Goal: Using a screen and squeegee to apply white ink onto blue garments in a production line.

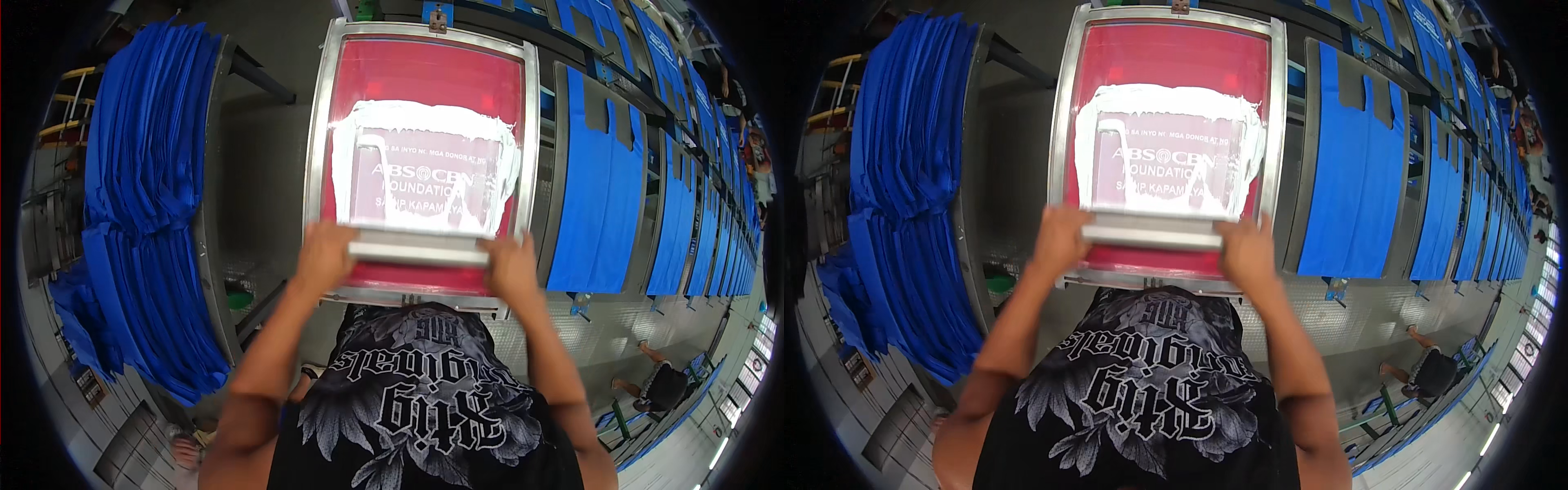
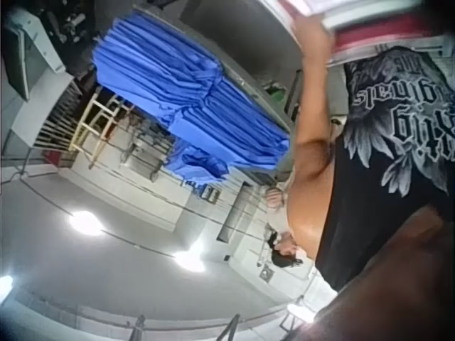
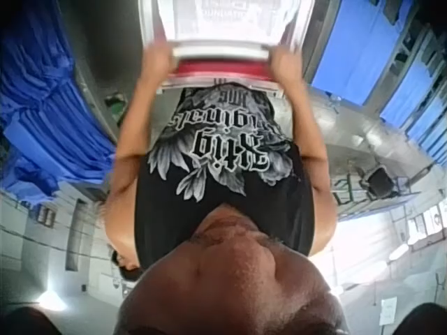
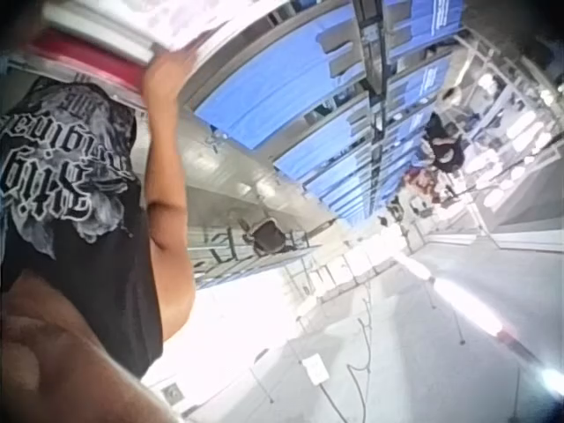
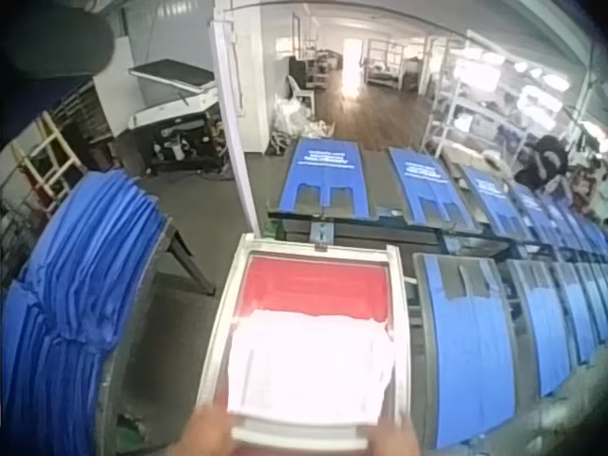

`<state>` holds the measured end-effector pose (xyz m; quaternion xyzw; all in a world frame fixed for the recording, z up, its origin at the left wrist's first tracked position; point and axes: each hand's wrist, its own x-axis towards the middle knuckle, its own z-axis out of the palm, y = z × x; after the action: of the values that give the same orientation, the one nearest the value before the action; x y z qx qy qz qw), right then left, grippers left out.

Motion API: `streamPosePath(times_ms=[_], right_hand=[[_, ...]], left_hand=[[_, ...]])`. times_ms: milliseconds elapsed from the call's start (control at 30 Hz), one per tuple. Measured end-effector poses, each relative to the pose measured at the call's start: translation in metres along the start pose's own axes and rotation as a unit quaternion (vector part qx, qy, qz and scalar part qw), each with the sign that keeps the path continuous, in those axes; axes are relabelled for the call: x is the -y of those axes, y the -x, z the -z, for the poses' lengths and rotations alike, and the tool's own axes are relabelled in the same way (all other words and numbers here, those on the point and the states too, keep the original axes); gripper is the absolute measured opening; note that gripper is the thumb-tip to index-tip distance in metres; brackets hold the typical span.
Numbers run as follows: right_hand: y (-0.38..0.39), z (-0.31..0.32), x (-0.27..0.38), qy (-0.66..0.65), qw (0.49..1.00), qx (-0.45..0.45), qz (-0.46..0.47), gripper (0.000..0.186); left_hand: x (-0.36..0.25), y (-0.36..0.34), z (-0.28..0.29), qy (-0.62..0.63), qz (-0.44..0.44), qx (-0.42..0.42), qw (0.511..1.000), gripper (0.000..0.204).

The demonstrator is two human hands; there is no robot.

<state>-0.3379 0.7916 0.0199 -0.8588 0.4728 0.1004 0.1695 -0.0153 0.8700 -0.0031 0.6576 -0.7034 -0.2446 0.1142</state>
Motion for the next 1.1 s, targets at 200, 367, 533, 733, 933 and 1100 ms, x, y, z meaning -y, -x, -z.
streamPosePath(times_ms=[200,367,533,733,933,1100], right_hand=[[-0.078,0.007,-0.017,0.023,0.999,-0.025,-0.018,0.042],[-0.166,0.063,-0.059,0.044,0.999,-0.020,-0.012,0.032],[-0.031,0.024,-0.008,0.016,1.000,0.005,-0.005,0.039],[-0.035,-0.015,-0.013,-0.009,0.992,-0.128,0.009,0.041],[-0.177,0.057,-0.064,0.049,0.998,-0.021,-0.018,0.034],[-0.198,0.107,-0.059,-0.028,0.999,0.013,0.022,0.049]], left_hand=[[0.024,-0.075,0.009,0.006,0.023,-0.044,0.999,0.034],[0.018,-0.171,0.049,0.021,0.041,-0.020,0.999,0.028],[0.008,-0.037,0.024,0.007,0.008,0.029,1.000,0.029],[0.004,-0.041,-0.001,0.027,-0.025,-0.085,0.996,0.029],[0.022,-0.190,0.055,0.016,0.041,0.003,0.999,0.030],[0.027,-0.187,0.085,-0.007,0.094,0.023,0.995,0.043]])
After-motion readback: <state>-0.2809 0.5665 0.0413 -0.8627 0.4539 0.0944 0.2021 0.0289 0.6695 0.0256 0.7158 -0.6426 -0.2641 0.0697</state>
